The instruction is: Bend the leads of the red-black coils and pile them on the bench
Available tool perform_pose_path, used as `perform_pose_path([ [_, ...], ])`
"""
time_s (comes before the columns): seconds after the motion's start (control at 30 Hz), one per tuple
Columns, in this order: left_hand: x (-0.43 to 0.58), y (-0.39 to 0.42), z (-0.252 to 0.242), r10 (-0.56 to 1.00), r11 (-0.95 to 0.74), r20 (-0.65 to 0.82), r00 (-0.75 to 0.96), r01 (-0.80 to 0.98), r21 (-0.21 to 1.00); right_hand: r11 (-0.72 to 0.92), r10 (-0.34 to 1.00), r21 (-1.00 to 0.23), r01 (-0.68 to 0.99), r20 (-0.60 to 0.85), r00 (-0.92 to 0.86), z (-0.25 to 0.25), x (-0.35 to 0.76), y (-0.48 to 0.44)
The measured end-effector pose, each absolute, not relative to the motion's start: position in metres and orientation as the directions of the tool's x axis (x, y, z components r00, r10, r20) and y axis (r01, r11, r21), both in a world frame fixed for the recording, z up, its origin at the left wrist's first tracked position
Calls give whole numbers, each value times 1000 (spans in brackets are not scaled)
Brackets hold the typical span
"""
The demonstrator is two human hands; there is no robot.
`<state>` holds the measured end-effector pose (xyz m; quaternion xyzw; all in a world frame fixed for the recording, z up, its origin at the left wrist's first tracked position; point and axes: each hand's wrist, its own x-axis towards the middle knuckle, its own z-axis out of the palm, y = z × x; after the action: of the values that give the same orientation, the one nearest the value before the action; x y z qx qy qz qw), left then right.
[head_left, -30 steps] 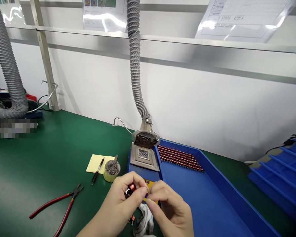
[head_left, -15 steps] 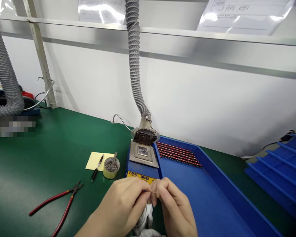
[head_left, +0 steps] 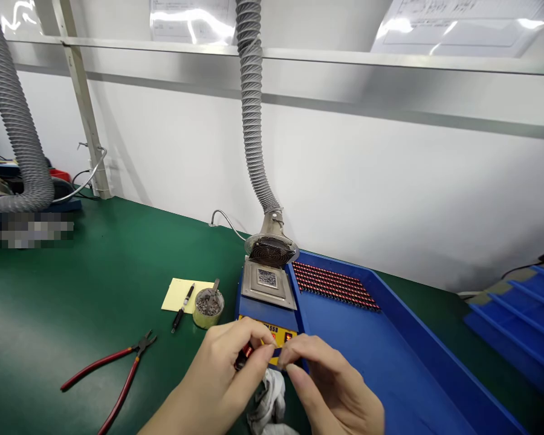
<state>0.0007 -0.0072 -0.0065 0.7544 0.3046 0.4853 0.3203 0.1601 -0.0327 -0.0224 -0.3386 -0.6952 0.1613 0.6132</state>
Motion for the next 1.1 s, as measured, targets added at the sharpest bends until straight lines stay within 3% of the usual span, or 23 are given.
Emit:
perform_pose_path([
  [0.13, 0, -6, -9, 712, -678, 586, 387, 163, 716, 793, 528, -446, 416, 843, -104, -25, 161, -30],
  [0.2, 2, -5, -11, 638, -760, 661, 396, 182, 624, 765, 544, -437, 474, 832, -111, -25, 160, -31],
  [0.23, 4, -4, -12, 582, -810, 711, 395, 207, 548, 726, 591, -487, 486, 803, -77, -25, 159, -32],
  [0.3, 6, -3, -13, 456, -887, 793, 404, 281, 366, 597, 762, -700, 390, 648, -3, -25, 158, -34],
  [0.37, 8, -2, -14, 371, -909, 833, 411, 345, 234, 429, 903, -896, 119, 430, -15, -25, 158, -36],
  [0.4, 8, -2, -14, 358, -910, 842, 403, 354, 217, 366, 929, -930, -17, 366, -46, -24, 159, -36],
  [0.47, 6, -3, -12, 398, -903, 838, 374, 321, 285, 405, 912, -906, -126, 411, -20, -23, 162, -36],
  [0.5, 5, -4, -10, 441, -890, 824, 356, 292, 350, 494, 869, -866, -77, 494, 30, -23, 164, -35],
  [0.63, 2, -7, -6, 585, -809, 734, 346, 185, 557, 765, 593, -561, 316, 805, -7, -25, 164, -32],
  [0.73, 5, -7, -8, 567, -819, 745, 351, 146, 554, 797, 438, -365, 481, 898, -45, -30, 158, -31],
  [0.77, 7, -6, -9, 537, -841, 766, 352, 158, 517, 777, 438, -365, 512, 899, -24, -30, 155, -32],
  [0.83, 10, -5, -13, 455, -889, 810, 369, 238, 391, 690, 571, -512, 511, 819, 50, -31, 152, -35],
  [0.9, 12, -5, -16, 381, -907, 831, 404, 339, 251, 529, 792, -765, 367, 600, 110, -29, 151, -37],
  [0.97, 13, -5, -18, 343, -902, 845, 410, 396, 174, 389, 913, -911, 139, 401, 76, -27, 153, -38],
  [1.03, 13, -5, -17, 359, -904, 858, 368, 366, 222, 438, 897, -899, 3, 437, 61, -26, 157, -36],
  [1.1, 12, -6, -14, 436, -891, 845, 310, 282, 356, 613, 781, -786, 72, 618, 90, -25, 162, -34],
])
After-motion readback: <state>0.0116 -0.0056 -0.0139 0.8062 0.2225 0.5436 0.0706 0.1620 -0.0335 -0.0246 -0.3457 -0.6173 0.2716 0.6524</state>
